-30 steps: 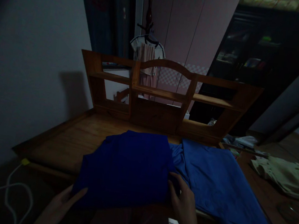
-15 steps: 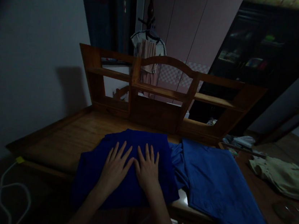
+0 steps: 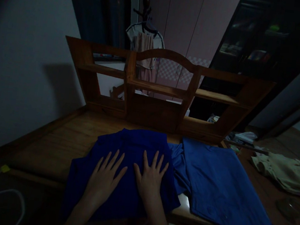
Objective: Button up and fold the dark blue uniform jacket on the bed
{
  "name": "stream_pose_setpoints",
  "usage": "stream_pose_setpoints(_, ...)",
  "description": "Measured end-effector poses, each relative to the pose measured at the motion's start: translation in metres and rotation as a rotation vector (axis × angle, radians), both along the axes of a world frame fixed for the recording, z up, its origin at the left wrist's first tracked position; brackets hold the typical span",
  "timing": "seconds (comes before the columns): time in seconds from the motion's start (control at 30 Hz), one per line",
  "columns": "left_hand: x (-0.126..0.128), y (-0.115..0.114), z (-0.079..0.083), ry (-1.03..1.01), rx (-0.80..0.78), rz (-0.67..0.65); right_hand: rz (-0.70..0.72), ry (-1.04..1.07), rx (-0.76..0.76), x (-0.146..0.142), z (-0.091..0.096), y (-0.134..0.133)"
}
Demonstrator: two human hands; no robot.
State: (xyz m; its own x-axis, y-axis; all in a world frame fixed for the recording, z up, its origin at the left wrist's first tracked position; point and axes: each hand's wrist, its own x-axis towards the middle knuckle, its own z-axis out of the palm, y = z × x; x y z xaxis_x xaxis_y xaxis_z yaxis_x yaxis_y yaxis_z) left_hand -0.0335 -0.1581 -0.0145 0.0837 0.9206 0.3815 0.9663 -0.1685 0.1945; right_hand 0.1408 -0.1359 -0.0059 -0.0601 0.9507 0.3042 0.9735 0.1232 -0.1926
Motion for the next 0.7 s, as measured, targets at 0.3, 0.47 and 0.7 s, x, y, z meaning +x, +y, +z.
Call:
stream_pose_setpoints(0.3,-0.062,-0.014,-0.005,-0.05,0.042,0.193,-0.127,0.018,0.043,0.005,-0.009,-0.003)
stream_pose_setpoints(0.47,-0.079,-0.016,-0.019,-0.048,0.042,0.112,0.286,0.074,0.017,-0.017,0.024,-0.04)
stream_pose_setpoints(0.7,-0.081,-0.019,-0.031,-0.226,0.07,0.15,0.761,-0.095,0.011,-0.055,0.003,-0.073)
